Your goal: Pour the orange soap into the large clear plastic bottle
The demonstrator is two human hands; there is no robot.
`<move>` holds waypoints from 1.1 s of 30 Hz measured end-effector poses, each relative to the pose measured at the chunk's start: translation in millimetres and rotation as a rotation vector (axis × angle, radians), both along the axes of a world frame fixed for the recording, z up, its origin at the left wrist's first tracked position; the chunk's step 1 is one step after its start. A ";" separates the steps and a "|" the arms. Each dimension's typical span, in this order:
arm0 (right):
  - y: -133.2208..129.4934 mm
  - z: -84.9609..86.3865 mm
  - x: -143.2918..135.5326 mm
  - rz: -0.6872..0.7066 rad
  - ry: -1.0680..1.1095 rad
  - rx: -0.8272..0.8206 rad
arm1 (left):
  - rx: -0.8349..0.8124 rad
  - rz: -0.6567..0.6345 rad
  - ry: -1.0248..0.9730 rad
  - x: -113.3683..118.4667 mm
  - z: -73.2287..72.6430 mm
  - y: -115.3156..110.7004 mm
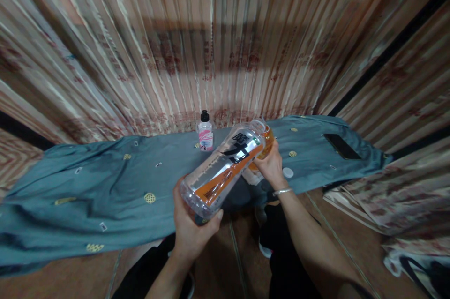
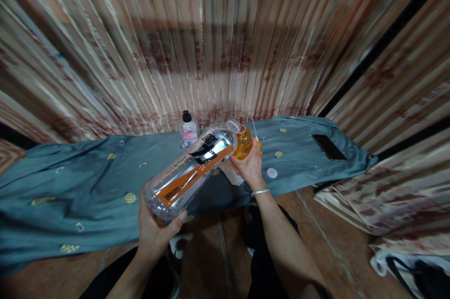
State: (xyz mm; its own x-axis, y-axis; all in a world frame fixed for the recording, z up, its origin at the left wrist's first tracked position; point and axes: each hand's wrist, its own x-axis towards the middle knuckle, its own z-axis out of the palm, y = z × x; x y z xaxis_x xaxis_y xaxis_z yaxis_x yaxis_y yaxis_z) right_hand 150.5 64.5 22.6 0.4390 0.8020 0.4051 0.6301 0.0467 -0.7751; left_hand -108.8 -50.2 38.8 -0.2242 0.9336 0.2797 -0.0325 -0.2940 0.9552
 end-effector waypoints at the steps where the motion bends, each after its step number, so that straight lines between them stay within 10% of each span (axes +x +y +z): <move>1: 0.1 -0.4 0.2 0.000 -0.004 0.003 | -0.001 -0.001 0.004 0.1 0.2 0.2; 33: 1.6 -4.7 1.6 0.000 -0.039 0.033 | -0.014 0.012 0.020 1.1 5.0 1.7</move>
